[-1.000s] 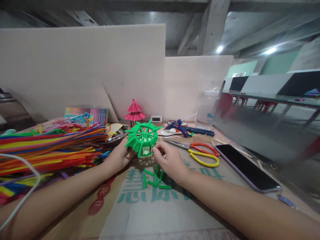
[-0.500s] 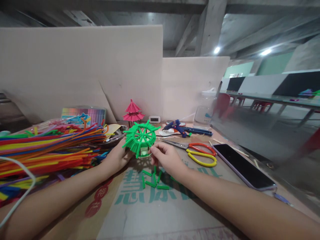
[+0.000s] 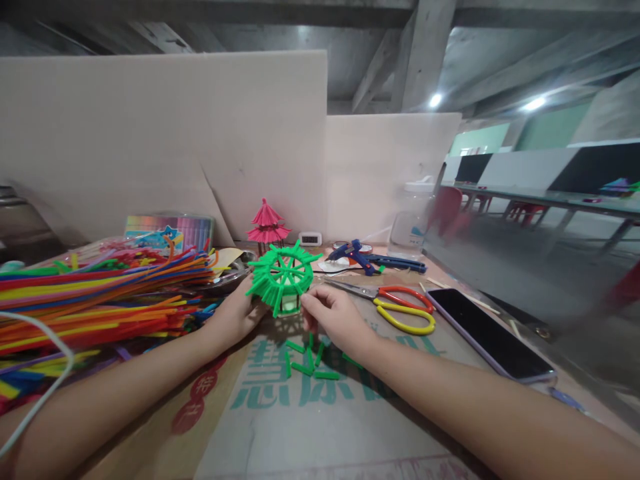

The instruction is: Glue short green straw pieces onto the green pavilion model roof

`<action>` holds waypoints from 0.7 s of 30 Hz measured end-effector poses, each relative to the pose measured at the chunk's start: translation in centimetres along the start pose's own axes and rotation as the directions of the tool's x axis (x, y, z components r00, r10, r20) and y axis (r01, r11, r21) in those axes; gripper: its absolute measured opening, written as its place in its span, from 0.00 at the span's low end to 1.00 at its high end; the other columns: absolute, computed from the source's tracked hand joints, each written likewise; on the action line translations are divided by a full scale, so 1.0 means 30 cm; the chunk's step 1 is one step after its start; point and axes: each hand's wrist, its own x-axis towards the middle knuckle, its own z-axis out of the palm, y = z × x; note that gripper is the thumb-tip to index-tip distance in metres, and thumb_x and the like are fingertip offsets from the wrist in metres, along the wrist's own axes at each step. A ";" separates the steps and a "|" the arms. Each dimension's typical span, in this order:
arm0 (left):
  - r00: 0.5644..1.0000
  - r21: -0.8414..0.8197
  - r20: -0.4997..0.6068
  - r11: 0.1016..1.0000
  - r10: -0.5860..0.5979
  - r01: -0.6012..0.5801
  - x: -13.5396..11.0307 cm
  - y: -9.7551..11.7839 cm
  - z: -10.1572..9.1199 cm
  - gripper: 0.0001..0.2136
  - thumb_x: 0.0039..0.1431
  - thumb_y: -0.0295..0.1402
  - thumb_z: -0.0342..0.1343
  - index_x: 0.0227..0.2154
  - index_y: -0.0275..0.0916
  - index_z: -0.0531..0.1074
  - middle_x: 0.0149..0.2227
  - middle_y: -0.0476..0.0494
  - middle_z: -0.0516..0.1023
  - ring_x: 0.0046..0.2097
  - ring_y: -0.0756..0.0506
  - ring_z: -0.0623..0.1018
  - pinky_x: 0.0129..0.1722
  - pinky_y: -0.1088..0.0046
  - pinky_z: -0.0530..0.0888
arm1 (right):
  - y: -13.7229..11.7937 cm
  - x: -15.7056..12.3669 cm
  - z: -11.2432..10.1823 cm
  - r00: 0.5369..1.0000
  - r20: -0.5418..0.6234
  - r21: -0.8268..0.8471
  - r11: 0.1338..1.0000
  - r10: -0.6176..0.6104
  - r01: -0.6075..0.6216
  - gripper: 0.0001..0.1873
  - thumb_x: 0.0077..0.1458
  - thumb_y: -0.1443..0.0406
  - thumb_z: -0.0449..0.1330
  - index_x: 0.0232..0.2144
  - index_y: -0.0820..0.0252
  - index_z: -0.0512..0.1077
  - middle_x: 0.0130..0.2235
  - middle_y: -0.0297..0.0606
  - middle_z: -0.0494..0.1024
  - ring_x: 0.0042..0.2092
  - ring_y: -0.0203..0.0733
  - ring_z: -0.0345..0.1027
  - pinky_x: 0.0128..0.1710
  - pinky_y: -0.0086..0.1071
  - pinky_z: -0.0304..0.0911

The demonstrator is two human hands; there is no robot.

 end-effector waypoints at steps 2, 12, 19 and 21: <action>1.000 -0.001 -0.005 1.000 -0.001 0.001 -0.001 -0.001 0.001 0.23 0.58 0.29 0.54 0.57 0.38 0.66 0.60 0.34 0.70 0.62 0.35 0.70 0.64 0.53 0.67 | -0.001 0.000 0.000 1.000 0.002 -0.004 1.000 0.007 -0.007 0.21 0.55 0.49 0.62 0.22 0.57 0.67 0.20 0.30 0.71 0.22 0.35 0.64 0.24 0.28 0.61; 1.000 0.015 0.023 1.000 -0.009 0.009 0.000 -0.003 0.001 0.21 0.60 0.31 0.52 0.57 0.37 0.65 0.60 0.32 0.69 0.63 0.34 0.69 0.64 0.50 0.66 | 0.000 0.002 0.002 0.999 -0.002 -0.011 0.999 0.032 -0.032 0.19 0.56 0.52 0.61 0.22 0.57 0.67 0.20 0.30 0.71 0.22 0.33 0.62 0.22 0.27 0.58; 1.000 0.002 0.025 1.000 -0.002 0.002 0.000 -0.007 0.001 0.18 0.61 0.32 0.51 0.54 0.36 0.66 0.56 0.31 0.71 0.62 0.34 0.69 0.64 0.49 0.66 | 0.009 0.003 -0.001 1.000 0.012 0.014 1.000 0.028 -0.028 0.22 0.55 0.47 0.62 0.23 0.57 0.67 0.20 0.29 0.70 0.22 0.34 0.62 0.23 0.28 0.58; 1.000 -0.009 0.022 1.000 0.002 -0.002 0.001 -0.008 0.001 0.17 0.61 0.32 0.51 0.53 0.36 0.66 0.54 0.33 0.72 0.62 0.34 0.70 0.65 0.51 0.65 | 0.007 0.003 -0.004 1.000 0.018 0.045 0.999 0.026 -0.026 0.24 0.55 0.45 0.62 0.23 0.57 0.68 0.21 0.30 0.71 0.23 0.35 0.63 0.24 0.29 0.59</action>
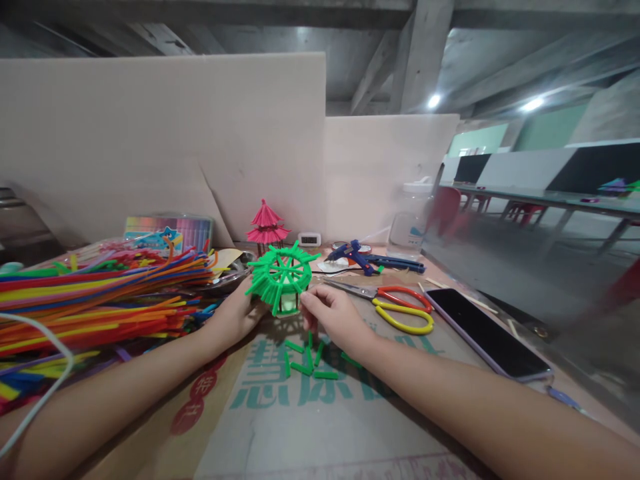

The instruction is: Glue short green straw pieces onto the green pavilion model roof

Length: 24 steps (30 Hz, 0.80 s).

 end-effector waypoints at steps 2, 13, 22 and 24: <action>1.000 -0.002 -0.007 1.000 0.006 -0.006 0.002 -0.002 0.000 0.17 0.61 0.33 0.52 0.53 0.36 0.67 0.53 0.34 0.73 0.63 0.35 0.69 0.66 0.52 0.64 | -0.002 0.000 -0.003 1.000 0.006 0.024 1.000 -0.001 0.001 0.25 0.56 0.43 0.61 0.24 0.58 0.69 0.21 0.31 0.71 0.24 0.36 0.65 0.25 0.29 0.61; 0.995 -0.005 0.030 0.996 -0.090 0.090 0.010 -0.007 0.011 0.19 0.63 0.41 0.51 0.53 0.37 0.68 0.54 0.33 0.75 0.56 0.34 0.74 0.59 0.52 0.70 | 0.023 0.011 -0.010 1.000 0.021 -0.093 0.995 -0.022 0.024 0.28 0.61 0.42 0.53 0.24 0.58 0.67 0.21 0.32 0.70 0.23 0.36 0.62 0.25 0.30 0.58; 0.980 0.136 0.031 0.972 -0.196 0.190 0.011 -0.006 0.012 0.10 0.61 0.41 0.53 0.35 0.39 0.69 0.38 0.39 0.77 0.44 0.36 0.78 0.48 0.56 0.74 | 0.035 -0.011 0.012 0.949 0.233 -0.598 0.738 -0.215 0.314 0.14 0.64 0.60 0.52 0.26 0.58 0.66 0.28 0.35 0.71 0.32 0.40 0.64 0.33 0.32 0.55; 0.979 0.153 0.033 0.969 -0.201 0.194 0.010 -0.006 0.011 0.09 0.60 0.40 0.53 0.34 0.40 0.69 0.37 0.40 0.77 0.42 0.36 0.78 0.46 0.57 0.75 | 0.042 -0.012 0.014 0.934 0.271 -0.617 0.703 -0.233 0.354 0.14 0.63 0.62 0.52 0.26 0.58 0.66 0.28 0.35 0.71 0.32 0.40 0.63 0.33 0.31 0.55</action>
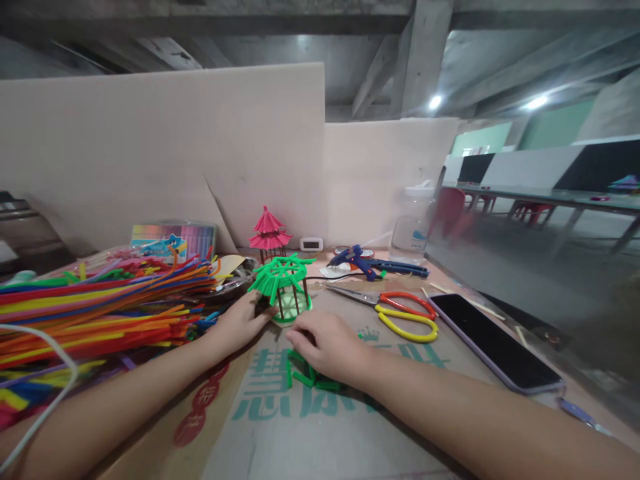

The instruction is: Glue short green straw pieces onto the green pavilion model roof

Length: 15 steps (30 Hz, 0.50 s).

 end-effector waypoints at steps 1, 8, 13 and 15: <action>1.000 0.004 0.000 1.000 0.002 -0.002 0.000 0.000 0.000 0.08 0.60 0.40 0.53 0.33 0.40 0.69 0.36 0.40 0.77 0.42 0.37 0.78 0.45 0.58 0.75 | 0.003 0.000 0.002 1.000 0.002 -0.013 1.000 -0.005 0.005 0.14 0.63 0.62 0.52 0.26 0.58 0.66 0.28 0.36 0.71 0.32 0.40 0.63 0.33 0.31 0.54; 1.000 -0.021 -0.006 0.999 0.026 -0.027 -0.001 -0.016 0.008 0.09 0.61 0.41 0.53 0.33 0.40 0.68 0.37 0.40 0.77 0.42 0.37 0.78 0.46 0.57 0.74 | 0.013 0.007 0.004 1.000 0.012 -0.042 0.999 0.019 -0.019 0.12 0.62 0.64 0.54 0.26 0.59 0.68 0.28 0.36 0.72 0.32 0.39 0.64 0.33 0.30 0.54; 1.000 -0.033 0.004 0.999 0.020 -0.020 0.000 -0.033 0.014 0.11 0.61 0.42 0.53 0.35 0.39 0.70 0.38 0.38 0.78 0.43 0.37 0.78 0.47 0.57 0.74 | 0.012 0.006 0.004 1.000 0.000 -0.078 0.997 -0.003 0.003 0.11 0.62 0.66 0.56 0.26 0.60 0.69 0.28 0.36 0.74 0.32 0.38 0.64 0.33 0.30 0.54; 1.000 -0.035 0.014 0.999 0.023 -0.022 0.000 -0.033 0.014 0.12 0.61 0.42 0.52 0.37 0.38 0.70 0.41 0.37 0.78 0.45 0.36 0.77 0.49 0.55 0.73 | 0.013 0.006 0.005 1.000 -0.001 -0.093 0.996 -0.016 0.016 0.11 0.62 0.66 0.56 0.25 0.60 0.69 0.28 0.36 0.74 0.32 0.39 0.64 0.33 0.30 0.54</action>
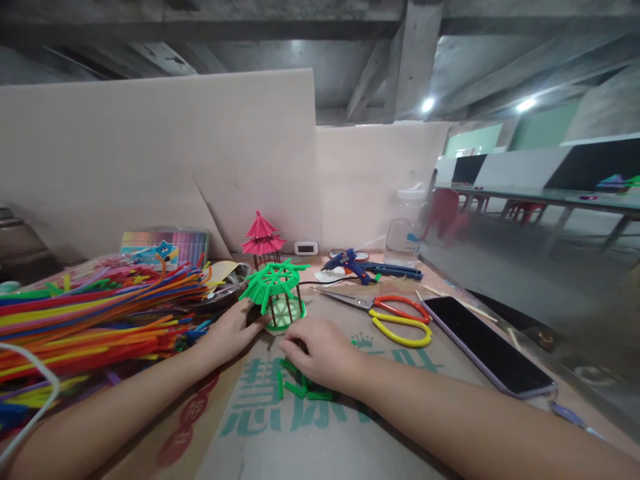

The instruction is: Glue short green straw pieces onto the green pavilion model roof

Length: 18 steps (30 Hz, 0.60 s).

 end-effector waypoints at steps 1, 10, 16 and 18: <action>1.000 0.000 0.003 1.000 -0.001 0.001 0.000 0.001 0.000 0.12 0.61 0.42 0.52 0.38 0.38 0.70 0.41 0.36 0.78 0.46 0.36 0.77 0.50 0.55 0.73 | 0.000 0.000 0.000 1.000 0.003 -0.003 1.000 -0.006 0.006 0.12 0.62 0.66 0.57 0.25 0.60 0.69 0.28 0.36 0.74 0.32 0.39 0.64 0.32 0.30 0.54; 1.000 -0.018 -0.022 1.000 0.001 -0.001 -0.002 0.036 -0.013 0.09 0.60 0.41 0.53 0.33 0.40 0.68 0.35 0.42 0.76 0.41 0.39 0.77 0.46 0.59 0.75 | -0.004 -0.001 0.002 0.997 -0.021 0.082 0.994 0.080 -0.078 0.08 0.63 0.64 0.56 0.33 0.59 0.74 0.33 0.38 0.78 0.35 0.41 0.70 0.35 0.31 0.59; 0.999 -0.015 -0.041 1.000 0.008 -0.008 -0.002 0.038 -0.017 0.08 0.59 0.40 0.54 0.32 0.41 0.67 0.33 0.44 0.75 0.41 0.39 0.77 0.44 0.61 0.75 | -0.005 -0.002 -0.008 0.998 -0.022 0.065 0.996 0.066 -0.065 0.09 0.63 0.64 0.56 0.33 0.59 0.74 0.32 0.38 0.78 0.35 0.41 0.70 0.35 0.31 0.60; 0.999 -0.014 -0.051 1.000 0.017 -0.018 -0.002 0.032 -0.014 0.08 0.59 0.40 0.54 0.31 0.42 0.67 0.33 0.44 0.75 0.41 0.38 0.77 0.44 0.60 0.75 | -0.004 -0.003 -0.007 0.998 -0.017 0.054 0.997 0.058 -0.057 0.08 0.63 0.64 0.56 0.33 0.59 0.74 0.33 0.38 0.79 0.35 0.41 0.70 0.35 0.31 0.60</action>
